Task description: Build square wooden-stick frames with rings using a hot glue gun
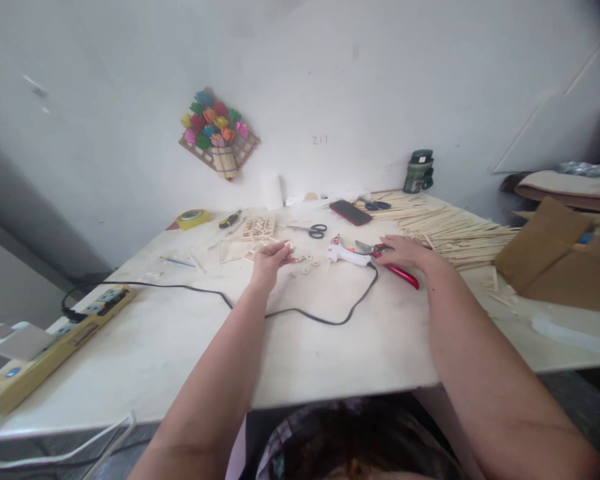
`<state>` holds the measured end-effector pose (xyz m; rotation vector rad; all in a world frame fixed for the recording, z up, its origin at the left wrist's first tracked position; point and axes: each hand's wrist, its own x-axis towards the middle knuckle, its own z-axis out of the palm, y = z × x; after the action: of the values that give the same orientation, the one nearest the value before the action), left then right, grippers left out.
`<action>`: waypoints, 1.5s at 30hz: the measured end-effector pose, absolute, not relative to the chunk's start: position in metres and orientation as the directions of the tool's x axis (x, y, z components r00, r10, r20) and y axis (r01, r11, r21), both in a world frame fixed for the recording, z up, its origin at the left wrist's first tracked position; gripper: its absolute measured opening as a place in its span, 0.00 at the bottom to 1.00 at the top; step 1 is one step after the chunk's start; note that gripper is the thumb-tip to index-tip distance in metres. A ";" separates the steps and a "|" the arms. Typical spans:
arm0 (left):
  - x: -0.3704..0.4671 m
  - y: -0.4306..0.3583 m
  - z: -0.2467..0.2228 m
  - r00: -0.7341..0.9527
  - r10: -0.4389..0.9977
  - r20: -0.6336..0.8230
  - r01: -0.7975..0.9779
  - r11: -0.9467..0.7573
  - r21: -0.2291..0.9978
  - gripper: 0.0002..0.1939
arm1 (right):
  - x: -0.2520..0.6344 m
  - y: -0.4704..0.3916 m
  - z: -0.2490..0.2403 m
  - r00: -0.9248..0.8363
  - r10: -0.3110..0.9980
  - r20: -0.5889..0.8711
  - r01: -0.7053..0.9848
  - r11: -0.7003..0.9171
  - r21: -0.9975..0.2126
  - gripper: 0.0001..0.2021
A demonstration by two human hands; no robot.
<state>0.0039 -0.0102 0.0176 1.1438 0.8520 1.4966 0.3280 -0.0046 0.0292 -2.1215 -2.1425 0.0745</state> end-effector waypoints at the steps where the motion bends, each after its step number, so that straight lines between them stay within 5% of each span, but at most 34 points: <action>1: 0.005 -0.011 0.018 -0.014 0.973 0.230 -0.281 -0.225 0.933 0.17 | 0.326 -0.005 0.033 -0.006 0.992 0.126 0.988 0.025 -0.151 0.34; 5: 0.009 -0.013 0.018 0.053 0.964 0.259 -0.225 -0.241 0.944 0.19 | 0.294 -0.010 0.048 0.045 0.880 0.472 0.911 0.157 -0.381 0.22; 7: 0.012 -0.015 0.018 0.100 0.954 0.282 -0.209 -0.257 0.943 0.22 | 0.268 -0.014 0.050 0.021 0.846 0.532 0.788 0.314 -0.529 0.17; 11: 0.016 -0.018 0.018 0.196 0.930 0.310 -0.169 -0.279 0.945 0.26 | 0.216 -0.022 0.046 -0.194 0.847 0.494 0.593 0.503 -0.629 0.14; 16: 0.018 -0.017 0.016 0.279 0.909 0.309 -0.083 -0.298 0.951 0.28 | 0.189 -0.021 0.034 -0.302 0.834 0.462 0.528 0.550 -0.647 0.12; 27: 0.014 -0.027 0.029 0.298 0.914 0.274 -0.064 -0.267 0.962 0.27 | 0.190 -0.032 0.047 -0.199 0.961 0.192 0.426 0.262 -0.866 0.09; 30: -0.001 -0.019 0.028 -0.019 0.972 0.234 0.102 -0.231 0.968 0.19 | 0.191 -0.034 0.046 -0.167 0.979 0.118 0.455 0.183 -0.871 0.08; 35: -0.034 -0.001 0.024 -0.497 0.851 0.169 0.573 0.175 0.801 0.12 | 0.192 -0.030 0.036 -0.245 0.968 0.059 0.539 0.187 -0.821 0.07; 40: -0.047 0.002 0.022 -0.583 0.794 0.170 0.703 0.389 0.596 0.12 | 0.186 -0.040 0.040 -0.274 0.962 0.001 0.685 0.196 -0.702 0.07; 45: -0.049 0.006 0.013 -0.579 0.796 0.178 0.693 0.365 0.622 0.14 | 0.178 -0.049 0.046 -0.246 0.969 -0.031 0.822 0.191 -0.536 0.08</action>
<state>-0.0494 0.0064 0.0129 1.3560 2.4658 1.0063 0.1782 -0.0492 0.0465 -1.6944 -2.1575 0.6552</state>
